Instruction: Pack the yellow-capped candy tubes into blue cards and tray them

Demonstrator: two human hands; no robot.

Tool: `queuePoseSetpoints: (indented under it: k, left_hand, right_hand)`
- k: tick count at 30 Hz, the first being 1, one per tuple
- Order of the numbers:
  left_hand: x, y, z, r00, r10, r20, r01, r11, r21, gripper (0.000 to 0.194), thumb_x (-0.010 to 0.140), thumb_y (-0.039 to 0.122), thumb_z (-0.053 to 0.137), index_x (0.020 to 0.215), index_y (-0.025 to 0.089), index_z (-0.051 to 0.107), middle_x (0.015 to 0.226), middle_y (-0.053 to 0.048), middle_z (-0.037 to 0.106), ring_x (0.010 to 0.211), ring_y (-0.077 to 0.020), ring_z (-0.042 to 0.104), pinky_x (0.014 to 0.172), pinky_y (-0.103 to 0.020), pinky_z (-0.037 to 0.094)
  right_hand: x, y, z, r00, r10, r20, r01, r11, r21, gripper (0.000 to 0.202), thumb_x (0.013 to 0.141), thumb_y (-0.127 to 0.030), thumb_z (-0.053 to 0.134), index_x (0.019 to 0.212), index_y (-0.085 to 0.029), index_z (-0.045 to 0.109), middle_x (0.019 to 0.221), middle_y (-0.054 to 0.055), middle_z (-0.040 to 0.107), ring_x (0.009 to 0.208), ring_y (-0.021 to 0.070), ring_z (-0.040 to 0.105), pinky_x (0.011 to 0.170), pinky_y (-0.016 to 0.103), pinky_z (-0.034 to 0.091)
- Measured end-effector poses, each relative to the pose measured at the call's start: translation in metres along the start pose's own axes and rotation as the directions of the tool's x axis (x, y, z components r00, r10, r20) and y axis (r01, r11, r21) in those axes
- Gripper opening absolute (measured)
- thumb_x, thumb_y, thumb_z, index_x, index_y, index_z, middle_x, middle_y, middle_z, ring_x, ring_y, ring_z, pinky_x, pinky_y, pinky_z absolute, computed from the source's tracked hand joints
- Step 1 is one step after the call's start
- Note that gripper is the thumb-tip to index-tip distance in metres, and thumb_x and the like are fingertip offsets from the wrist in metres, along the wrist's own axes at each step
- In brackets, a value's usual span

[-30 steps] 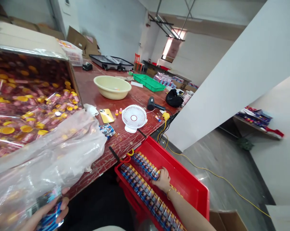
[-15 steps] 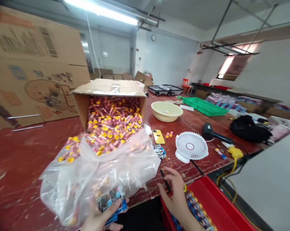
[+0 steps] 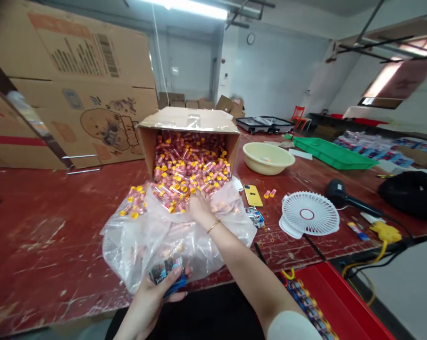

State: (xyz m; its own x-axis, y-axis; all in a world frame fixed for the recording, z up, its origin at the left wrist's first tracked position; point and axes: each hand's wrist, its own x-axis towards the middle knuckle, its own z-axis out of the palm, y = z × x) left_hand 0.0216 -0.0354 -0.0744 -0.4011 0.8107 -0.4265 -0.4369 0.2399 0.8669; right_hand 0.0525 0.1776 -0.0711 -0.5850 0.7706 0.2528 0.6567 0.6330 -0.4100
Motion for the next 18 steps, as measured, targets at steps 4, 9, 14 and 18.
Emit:
queuePoseSetpoints:
  k: [4, 9, 14, 18]
  left_hand:
    - [0.002, -0.002, 0.005, 0.998, -0.015, 0.065, 0.011, 0.999, 0.050, 0.032, 0.062, 0.043, 0.077, 0.069, 0.013, 0.071, 0.065, -0.009, 0.072, 0.068, -0.0230, 0.068, 0.051, -0.026, 0.053]
    - [0.001, -0.005, 0.004, 1.000, -0.001, 0.028, 0.001, 1.000, 0.015, 0.031, 0.061, 0.038, 0.079, 0.079, 0.015, 0.069, 0.063, -0.006, 0.071, 0.071, -0.0248, 0.068, 0.056, -0.032, 0.056]
    - [0.001, -0.008, 0.002, 0.994, -0.033, 0.102, 0.031, 0.999, 0.026, 0.031, 0.066, 0.042, 0.074, 0.078, 0.014, 0.070, 0.072, -0.010, 0.074, 0.076, -0.0243, 0.069, 0.057, -0.029, 0.055]
    - [0.004, -0.012, 0.006, 0.993, -0.052, 0.104, 0.053, 0.998, -0.015, 0.030, 0.056, 0.034, 0.083, 0.073, 0.014, 0.068, 0.061, -0.007, 0.071, 0.066, -0.0217, 0.067, 0.056, -0.029, 0.055]
  right_hand:
    - [-0.006, 0.008, 0.000, 0.999, -0.034, 0.040, 0.032, 0.998, 0.048, 0.027, 0.074, -0.011, 0.062, 0.101, -0.009, 0.062, 0.110, 0.018, 0.060, 0.109, 0.0324, 0.048, 0.096, 0.046, 0.032]
    - [-0.005, 0.008, -0.006, 0.996, -0.075, -0.047, 0.084, 0.972, 0.221, 0.029, 0.085, -0.018, 0.054, 0.113, -0.016, 0.061, 0.112, 0.012, 0.062, 0.109, 0.0255, 0.052, 0.095, 0.042, 0.038]
    - [-0.053, 0.013, -0.036, 0.997, -0.079, 0.012, 0.046, 0.696, 0.717, 0.034, 0.091, -0.035, 0.048, 0.123, -0.023, 0.053, 0.096, 0.005, 0.065, 0.081, 0.0166, 0.061, 0.071, 0.031, 0.050]
    - [-0.097, 0.018, -0.061, 0.993, -0.031, 0.116, -0.099, 0.338, 0.936, 0.036, 0.076, -0.036, 0.070, 0.107, -0.025, 0.054, 0.085, 0.000, 0.063, 0.073, 0.0145, 0.060, 0.063, 0.027, 0.048]
